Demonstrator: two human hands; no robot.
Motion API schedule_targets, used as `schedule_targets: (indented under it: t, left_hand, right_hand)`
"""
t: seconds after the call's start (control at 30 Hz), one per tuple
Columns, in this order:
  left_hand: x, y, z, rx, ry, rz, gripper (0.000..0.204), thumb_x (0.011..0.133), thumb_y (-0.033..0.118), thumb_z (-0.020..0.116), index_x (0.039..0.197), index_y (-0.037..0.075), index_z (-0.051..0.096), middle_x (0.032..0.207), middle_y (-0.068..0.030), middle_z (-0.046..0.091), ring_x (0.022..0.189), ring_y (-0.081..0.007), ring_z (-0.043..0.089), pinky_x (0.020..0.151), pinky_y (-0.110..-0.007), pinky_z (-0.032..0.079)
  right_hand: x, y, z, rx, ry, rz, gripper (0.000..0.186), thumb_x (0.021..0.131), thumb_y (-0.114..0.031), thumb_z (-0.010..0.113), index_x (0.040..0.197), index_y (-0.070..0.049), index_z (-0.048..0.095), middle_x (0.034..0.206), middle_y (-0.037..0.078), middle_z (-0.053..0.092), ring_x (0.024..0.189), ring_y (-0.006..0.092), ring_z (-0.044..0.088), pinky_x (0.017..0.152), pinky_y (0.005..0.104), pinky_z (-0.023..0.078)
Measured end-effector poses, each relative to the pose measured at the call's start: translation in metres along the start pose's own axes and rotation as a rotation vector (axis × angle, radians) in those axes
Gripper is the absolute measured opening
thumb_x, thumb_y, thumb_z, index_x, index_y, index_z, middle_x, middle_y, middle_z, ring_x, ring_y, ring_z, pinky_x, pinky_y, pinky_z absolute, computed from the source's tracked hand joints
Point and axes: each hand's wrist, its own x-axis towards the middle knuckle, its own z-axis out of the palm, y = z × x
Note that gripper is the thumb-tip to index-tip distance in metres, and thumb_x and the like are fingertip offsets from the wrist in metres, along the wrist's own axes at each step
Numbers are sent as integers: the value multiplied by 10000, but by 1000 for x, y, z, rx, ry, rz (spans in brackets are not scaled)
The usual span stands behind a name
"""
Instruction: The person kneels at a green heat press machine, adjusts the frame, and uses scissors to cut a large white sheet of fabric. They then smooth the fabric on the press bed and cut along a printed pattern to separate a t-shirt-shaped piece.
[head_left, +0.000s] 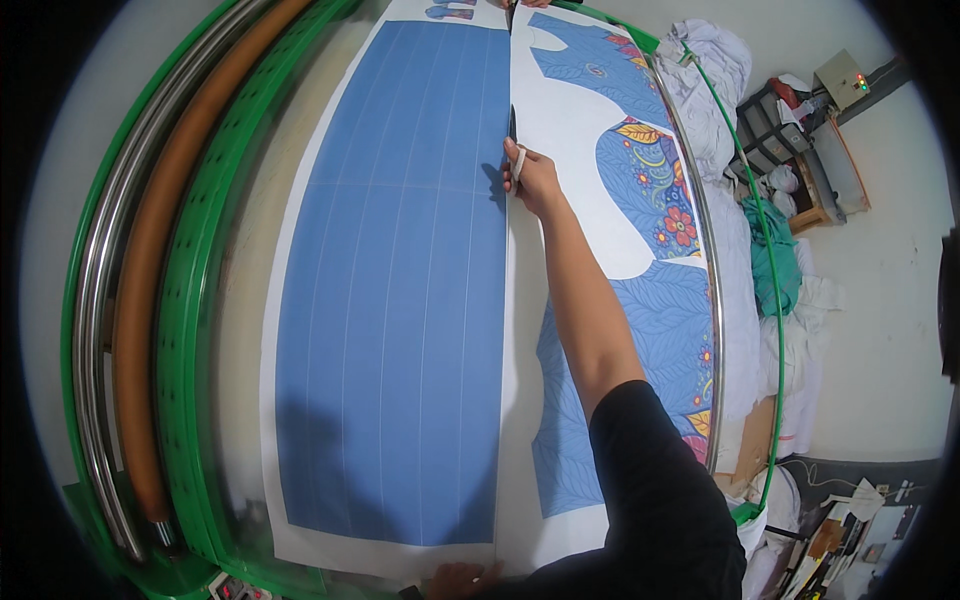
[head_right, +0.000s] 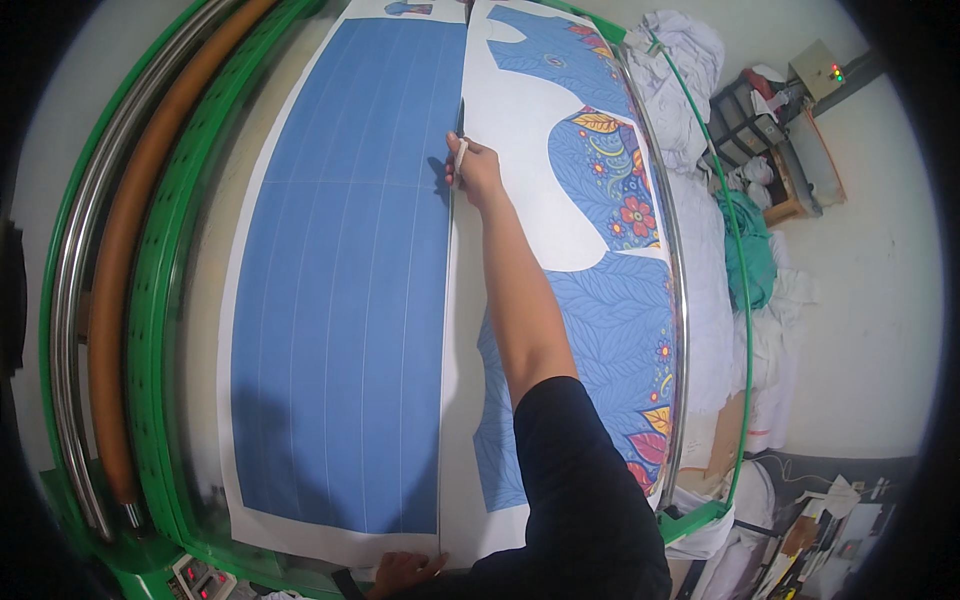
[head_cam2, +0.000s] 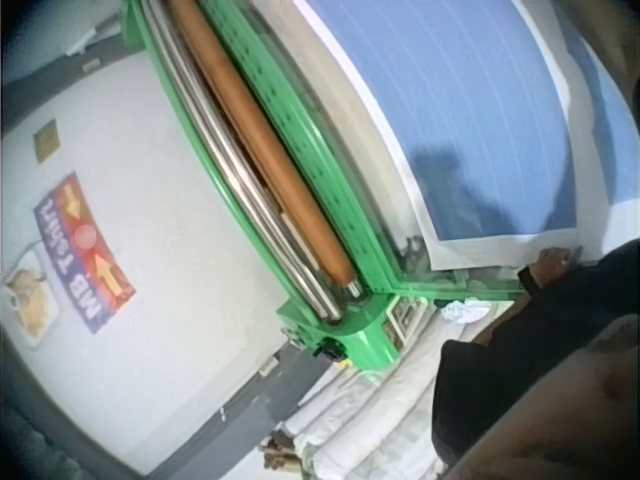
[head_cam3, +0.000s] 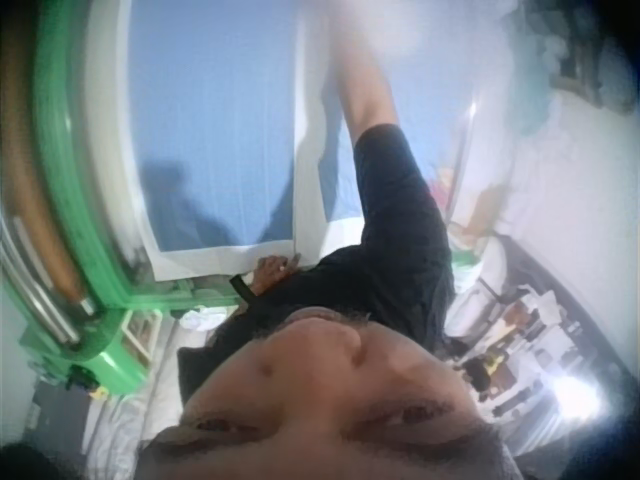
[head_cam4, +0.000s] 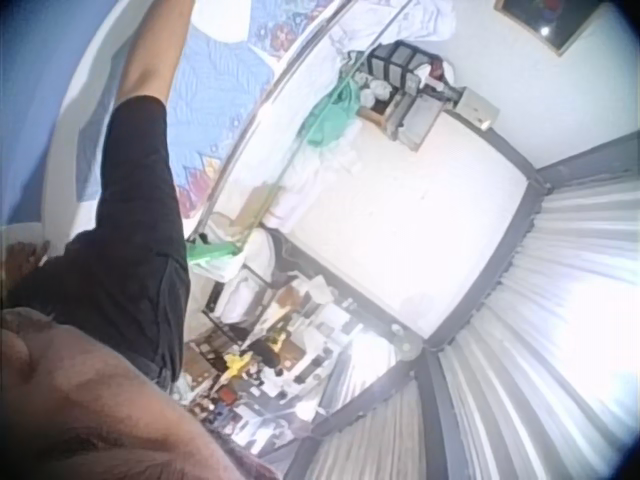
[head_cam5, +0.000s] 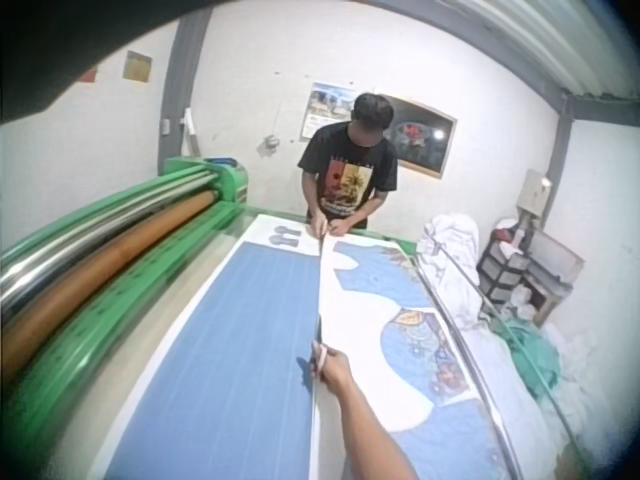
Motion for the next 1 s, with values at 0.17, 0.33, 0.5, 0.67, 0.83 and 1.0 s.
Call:
schedule_targets:
  t: [0.17,0.33,0.5,0.67,0.83,1.0]
  left_hand:
    - [-11,-14,18,260,167,198,520,957,318,588,1462,194,566,1139,-105,640,1114,-333,596,981,-561,427]
    - [-14,-7,17,285,-74,72,565,968,312,540,1525,226,499,1247,-100,620,1237,-311,558,1089,-531,379]
    - [-13,-24,42,315,18,56,627,965,306,538,1578,242,425,1302,-97,601,1272,-316,539,1109,-530,361]
    - [-16,-24,20,200,-52,69,628,960,296,547,1575,231,435,1241,-100,614,1200,-321,559,1058,-526,381]
    - [-4,9,-8,269,184,118,555,926,289,627,1470,192,572,1024,-74,619,978,-286,576,932,-478,411]
    - [12,3,-11,587,591,321,518,929,425,696,1370,158,654,1005,-49,643,907,-265,607,809,-438,448]
  right_hand:
    - [32,-8,-2,3,32,11,422,935,-410,783,896,-3,679,727,54,596,593,147,570,503,298,501]
    - [76,-11,-4,19,-8,4,411,922,-393,801,901,1,686,721,58,605,580,155,577,486,302,506]
    - [97,-24,0,3,17,34,388,904,-379,822,920,-12,696,729,46,611,570,144,574,494,291,497]
    - [66,-6,-41,-204,-20,-68,384,934,-423,780,934,-45,710,767,38,625,563,108,557,481,266,426]
    - [-189,16,-101,-227,-160,-87,557,994,-313,698,1447,-15,574,747,-9,591,567,88,543,485,271,435]
    - [-472,71,-195,-153,-35,279,736,867,-188,853,1501,-21,519,936,51,729,710,105,651,605,269,528]
